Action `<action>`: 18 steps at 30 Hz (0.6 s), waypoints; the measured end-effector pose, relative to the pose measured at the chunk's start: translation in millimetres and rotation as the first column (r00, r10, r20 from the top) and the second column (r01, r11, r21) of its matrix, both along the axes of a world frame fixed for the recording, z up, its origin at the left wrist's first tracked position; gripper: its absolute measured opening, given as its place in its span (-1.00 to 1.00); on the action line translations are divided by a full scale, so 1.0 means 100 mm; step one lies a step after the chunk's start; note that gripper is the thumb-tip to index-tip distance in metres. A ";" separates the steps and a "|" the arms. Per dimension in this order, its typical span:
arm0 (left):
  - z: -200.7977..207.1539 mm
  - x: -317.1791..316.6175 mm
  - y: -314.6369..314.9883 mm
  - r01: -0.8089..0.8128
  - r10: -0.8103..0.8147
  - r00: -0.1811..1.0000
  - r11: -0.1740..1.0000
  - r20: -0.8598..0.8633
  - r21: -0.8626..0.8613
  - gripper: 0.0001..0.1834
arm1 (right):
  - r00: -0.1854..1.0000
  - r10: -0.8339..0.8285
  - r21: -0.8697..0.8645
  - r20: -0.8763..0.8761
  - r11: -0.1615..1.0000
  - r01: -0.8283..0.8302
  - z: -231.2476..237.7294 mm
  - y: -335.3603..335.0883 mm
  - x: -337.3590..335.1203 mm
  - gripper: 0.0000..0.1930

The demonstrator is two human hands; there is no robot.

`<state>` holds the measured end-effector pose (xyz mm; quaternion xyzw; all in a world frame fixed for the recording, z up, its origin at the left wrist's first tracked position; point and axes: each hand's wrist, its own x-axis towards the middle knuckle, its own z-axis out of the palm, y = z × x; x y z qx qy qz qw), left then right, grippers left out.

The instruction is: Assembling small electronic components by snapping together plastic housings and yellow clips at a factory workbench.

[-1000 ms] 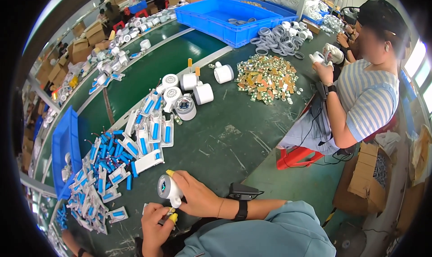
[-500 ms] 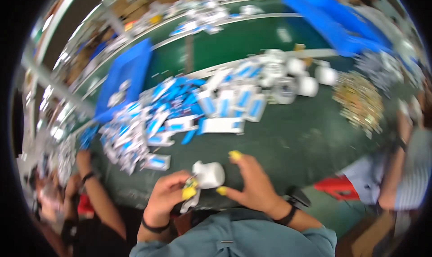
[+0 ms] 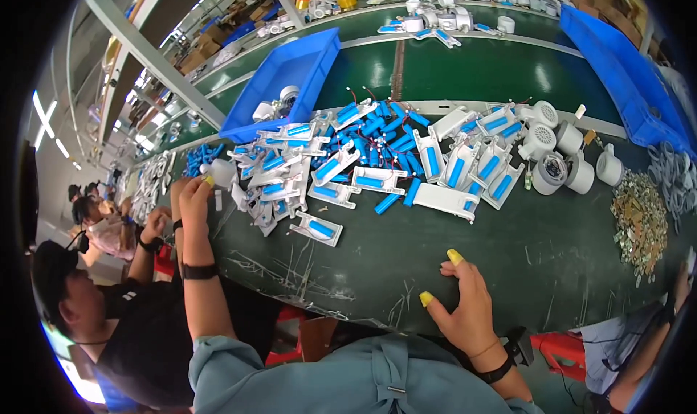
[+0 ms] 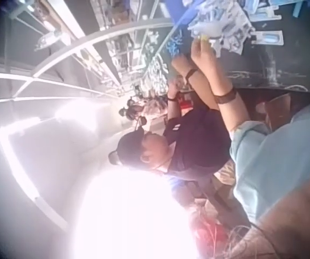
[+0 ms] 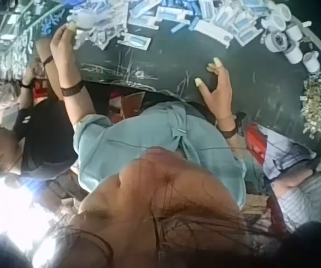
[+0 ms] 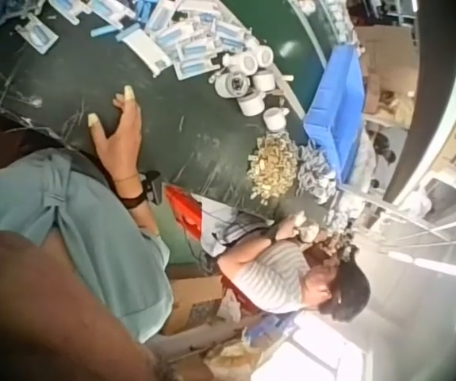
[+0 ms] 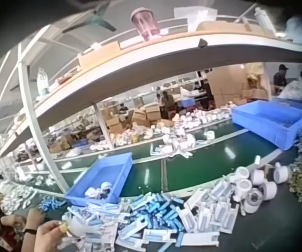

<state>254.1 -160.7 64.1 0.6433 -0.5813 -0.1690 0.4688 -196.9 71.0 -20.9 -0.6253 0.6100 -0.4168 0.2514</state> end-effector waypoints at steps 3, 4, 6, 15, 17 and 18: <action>-0.26 0.60 -0.21 -0.156 0.144 0.962 0.987 0.233 0.034 -0.77 | 1.000 0.002 -0.015 -0.009 1.000 -0.002 0.00 -0.01 0.00 -0.23; -0.35 0.81 -0.22 -0.223 0.199 0.933 0.974 0.300 0.048 -0.76 | 1.000 0.015 -0.028 -0.003 0.999 -0.015 0.01 0.00 0.00 -0.24; -0.42 0.87 -0.22 -0.295 0.248 0.860 0.955 0.445 0.039 -0.77 | 1.000 0.013 -0.022 -0.012 1.000 -0.013 0.03 0.00 0.00 -0.25; -0.49 -0.81 0.69 0.373 -0.341 0.829 0.928 0.444 0.016 -0.70 | 0.998 -0.032 -0.017 -0.046 0.999 0.032 0.03 -0.02 -0.03 -0.33; -0.49 -1.06 0.84 0.403 -0.383 0.751 0.911 0.539 0.086 -0.64 | 0.993 -0.085 -0.021 -0.080 0.996 0.084 0.03 0.02 -0.06 -0.36; -0.52 -1.13 0.88 0.399 -0.379 0.738 0.912 0.558 0.092 -0.65 | 0.996 -0.053 -0.026 -0.077 0.998 0.051 0.00 0.01 -0.06 -0.38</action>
